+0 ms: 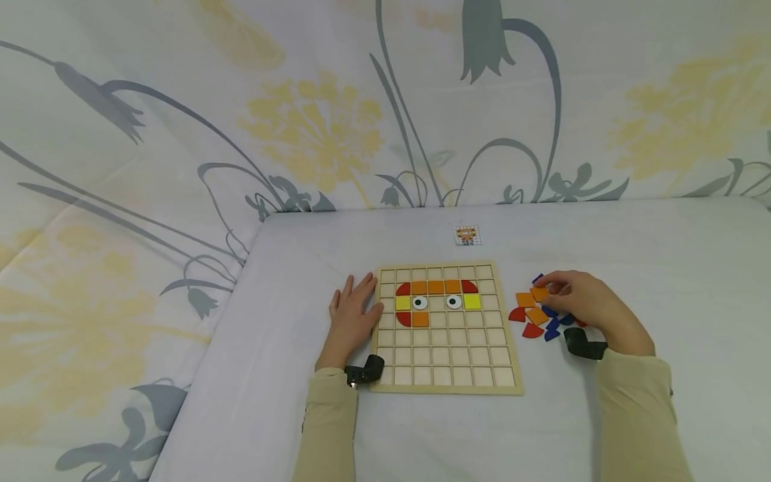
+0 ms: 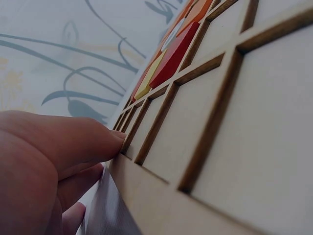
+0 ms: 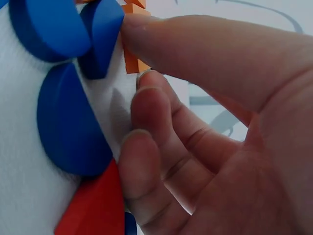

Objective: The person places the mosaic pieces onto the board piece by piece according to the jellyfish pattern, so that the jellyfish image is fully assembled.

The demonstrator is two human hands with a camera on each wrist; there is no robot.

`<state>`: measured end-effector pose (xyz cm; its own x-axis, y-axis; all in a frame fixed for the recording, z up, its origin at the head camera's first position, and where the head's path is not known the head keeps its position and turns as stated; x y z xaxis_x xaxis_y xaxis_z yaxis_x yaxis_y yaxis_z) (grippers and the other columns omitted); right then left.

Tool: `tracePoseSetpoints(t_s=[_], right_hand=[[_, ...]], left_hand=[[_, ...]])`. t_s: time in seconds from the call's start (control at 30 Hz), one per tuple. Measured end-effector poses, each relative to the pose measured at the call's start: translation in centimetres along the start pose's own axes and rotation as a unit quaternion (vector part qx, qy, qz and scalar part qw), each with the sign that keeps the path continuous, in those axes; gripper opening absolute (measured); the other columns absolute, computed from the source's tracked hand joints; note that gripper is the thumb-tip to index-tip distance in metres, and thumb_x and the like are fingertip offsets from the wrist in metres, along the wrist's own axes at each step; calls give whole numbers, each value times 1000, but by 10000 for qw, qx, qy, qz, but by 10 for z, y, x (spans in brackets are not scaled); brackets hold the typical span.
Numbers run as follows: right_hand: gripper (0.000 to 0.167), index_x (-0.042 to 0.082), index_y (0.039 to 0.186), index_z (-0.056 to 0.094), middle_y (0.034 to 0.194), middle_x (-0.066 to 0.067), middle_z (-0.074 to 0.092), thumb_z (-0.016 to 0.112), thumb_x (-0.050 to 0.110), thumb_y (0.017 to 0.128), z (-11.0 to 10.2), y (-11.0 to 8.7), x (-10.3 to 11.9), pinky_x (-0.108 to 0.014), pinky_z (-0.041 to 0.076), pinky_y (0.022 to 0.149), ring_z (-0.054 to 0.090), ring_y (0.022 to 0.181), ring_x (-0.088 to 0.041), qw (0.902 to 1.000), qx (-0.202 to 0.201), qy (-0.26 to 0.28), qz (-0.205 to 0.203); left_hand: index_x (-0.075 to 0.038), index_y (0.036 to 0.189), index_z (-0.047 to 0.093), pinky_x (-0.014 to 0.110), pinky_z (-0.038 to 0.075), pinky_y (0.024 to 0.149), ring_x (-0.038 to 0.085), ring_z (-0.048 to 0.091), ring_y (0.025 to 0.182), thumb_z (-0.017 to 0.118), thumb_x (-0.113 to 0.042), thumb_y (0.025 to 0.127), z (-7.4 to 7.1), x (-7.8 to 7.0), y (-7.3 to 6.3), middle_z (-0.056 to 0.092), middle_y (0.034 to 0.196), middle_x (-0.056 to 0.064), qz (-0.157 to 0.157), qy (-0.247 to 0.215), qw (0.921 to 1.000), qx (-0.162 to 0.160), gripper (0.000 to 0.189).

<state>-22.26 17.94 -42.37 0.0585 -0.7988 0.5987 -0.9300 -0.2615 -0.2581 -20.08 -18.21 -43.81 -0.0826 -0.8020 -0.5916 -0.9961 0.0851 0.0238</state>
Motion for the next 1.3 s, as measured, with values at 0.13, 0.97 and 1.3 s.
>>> tracePoseSetpoints(t_s=[0.13, 0.97, 1.3], right_hand=[[35, 6, 110, 57, 97, -13, 52, 63, 25, 81, 1, 0, 2, -28, 41, 61, 49, 80, -24, 10000, 67, 38, 4], [31, 6, 110, 59, 89, -9, 60, 52, 28, 90, -3, 3, 27, -29, 43, 62, 54, 70, -17, 9994, -272, 166, -121], [33, 11, 112, 59, 86, -8, 58, 51, 33, 89, 15, 13, 51, -28, 42, 59, 50, 74, -21, 9975, -648, 149, -240]], left_hand=[[-13, 136, 39, 48, 0, 103, 24, 8, 135, 50, -25, 88, -2, -1, -1, 31, 143, -2, -29, -51, 10000, 1, 51], [-14, 136, 39, 47, 0, 103, 23, 8, 135, 50, -25, 88, -1, 3, -1, 31, 142, -3, -61, -47, 10000, -29, 51], [-14, 136, 39, 47, 0, 103, 23, 8, 135, 50, -25, 88, 0, -1, -1, 31, 142, -2, -34, -76, 10000, 2, 51]])
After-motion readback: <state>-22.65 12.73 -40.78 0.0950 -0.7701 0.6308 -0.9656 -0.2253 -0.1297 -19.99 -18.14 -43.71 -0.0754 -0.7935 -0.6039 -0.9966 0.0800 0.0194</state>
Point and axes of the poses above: each hand's wrist, its own y-axis towards the middle knuckle, its own z-axis out of the palm, x = y × z, the point moved 6 cm from there along y, towards the middle knuckle
